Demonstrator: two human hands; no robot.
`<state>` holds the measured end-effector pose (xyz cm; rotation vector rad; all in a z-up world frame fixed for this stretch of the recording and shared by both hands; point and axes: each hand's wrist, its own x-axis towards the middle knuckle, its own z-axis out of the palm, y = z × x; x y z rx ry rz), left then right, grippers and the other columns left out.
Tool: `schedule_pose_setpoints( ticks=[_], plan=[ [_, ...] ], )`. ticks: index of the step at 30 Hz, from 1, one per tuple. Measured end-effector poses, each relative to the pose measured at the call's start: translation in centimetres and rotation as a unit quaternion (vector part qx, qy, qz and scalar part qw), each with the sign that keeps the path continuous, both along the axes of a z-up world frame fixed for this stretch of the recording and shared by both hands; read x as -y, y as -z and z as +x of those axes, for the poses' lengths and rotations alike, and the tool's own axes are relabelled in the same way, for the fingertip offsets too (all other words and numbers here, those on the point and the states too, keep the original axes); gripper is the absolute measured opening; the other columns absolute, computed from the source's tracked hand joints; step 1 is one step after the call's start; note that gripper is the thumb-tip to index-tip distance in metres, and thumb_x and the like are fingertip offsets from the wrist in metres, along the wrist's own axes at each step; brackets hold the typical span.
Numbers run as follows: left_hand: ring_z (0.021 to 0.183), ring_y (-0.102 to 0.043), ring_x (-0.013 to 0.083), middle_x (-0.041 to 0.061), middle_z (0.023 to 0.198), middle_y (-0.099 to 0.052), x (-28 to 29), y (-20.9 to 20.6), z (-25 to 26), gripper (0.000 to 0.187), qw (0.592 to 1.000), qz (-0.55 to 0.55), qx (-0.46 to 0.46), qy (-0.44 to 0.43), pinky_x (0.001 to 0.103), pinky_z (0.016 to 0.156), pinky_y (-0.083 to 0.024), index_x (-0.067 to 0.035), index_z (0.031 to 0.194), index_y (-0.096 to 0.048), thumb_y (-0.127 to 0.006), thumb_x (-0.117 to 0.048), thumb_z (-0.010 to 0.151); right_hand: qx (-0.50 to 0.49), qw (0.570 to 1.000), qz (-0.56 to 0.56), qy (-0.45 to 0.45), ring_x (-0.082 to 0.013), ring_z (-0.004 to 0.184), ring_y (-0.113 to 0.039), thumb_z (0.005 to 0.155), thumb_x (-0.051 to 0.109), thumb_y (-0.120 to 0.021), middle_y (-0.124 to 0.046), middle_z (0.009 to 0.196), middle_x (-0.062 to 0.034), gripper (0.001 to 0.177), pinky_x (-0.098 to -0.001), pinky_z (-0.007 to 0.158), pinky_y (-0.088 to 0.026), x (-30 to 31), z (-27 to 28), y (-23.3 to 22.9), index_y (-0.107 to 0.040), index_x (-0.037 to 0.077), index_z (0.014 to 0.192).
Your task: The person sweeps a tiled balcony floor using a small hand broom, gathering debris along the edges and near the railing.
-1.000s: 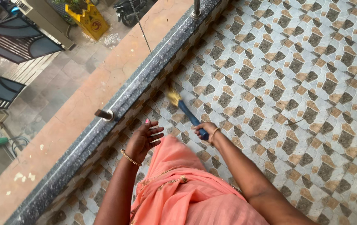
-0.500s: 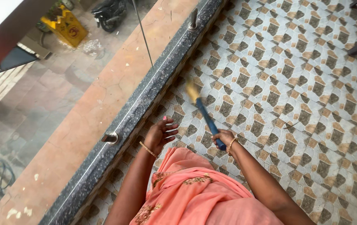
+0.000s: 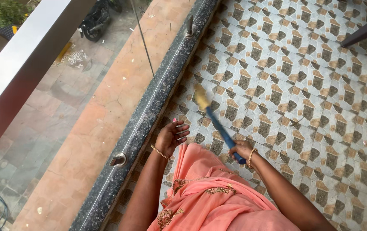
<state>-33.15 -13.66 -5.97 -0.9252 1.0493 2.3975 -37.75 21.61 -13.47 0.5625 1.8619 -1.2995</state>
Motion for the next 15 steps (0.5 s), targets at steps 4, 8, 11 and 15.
schedule_pose_setpoints(
  ticks=[4, 8, 11, 15],
  plan=[
    [0.091, -0.068, 0.0199, 0.008, 0.105, -0.073, 0.0, 0.1, -1.1, 0.037, 1.000, -0.001, 0.008, -0.007, 0.036, 0.076, -0.055, -0.008, 0.123, -0.060, -0.044, -0.036, 0.106, 0.135, 0.984, -0.060, -0.103, -0.0148, 0.051, -0.064, 0.082, 0.001, -0.073, -0.067, 0.072, -0.0114, 0.030, -0.0279, 0.039, -0.050, 0.8, -2.0, 0.6, -0.070, -0.008, 0.111],
    [0.093, -0.070, 0.0209, 0.009, 0.106, -0.073, -0.1, -0.2, -1.0, 0.035, 0.999, -0.026, -0.018, -0.018, 0.035, 0.076, -0.055, -0.007, 0.125, -0.060, -0.047, -0.031, 0.104, 0.197, 0.972, -0.046, -0.117, -0.0185, 0.053, -0.064, 0.086, -0.001, -0.067, -0.069, 0.074, -0.0180, 0.025, -0.0278, 0.040, -0.050, 2.4, -6.9, 5.2, -0.065, -0.014, 0.106],
    [0.091, -0.068, 0.0211, 0.008, 0.107, -0.073, 0.2, -1.9, -0.7, 0.041, 0.999, -0.049, 0.001, -0.022, 0.035, 0.074, -0.054, -0.007, 0.127, -0.059, -0.048, -0.039, 0.104, 0.191, 0.977, -0.057, -0.072, -0.0172, 0.051, -0.062, 0.086, 0.000, -0.072, -0.064, 0.070, -0.0123, 0.018, -0.0268, 0.038, -0.047, 3.5, -11.7, 7.6, -0.062, -0.008, 0.099],
    [0.093, -0.070, 0.0210, 0.009, 0.110, -0.073, 0.7, -4.0, -1.8, 0.040, 0.994, -0.097, 0.033, -0.034, 0.036, 0.077, -0.054, -0.008, 0.129, -0.059, -0.049, -0.038, 0.104, 0.130, 0.989, -0.066, 0.018, -0.0161, 0.051, -0.062, 0.086, 0.004, -0.069, -0.065, 0.070, -0.0117, 0.015, -0.0261, 0.041, -0.051, 4.2, -14.1, 7.8, -0.063, -0.005, 0.098]
  ],
)
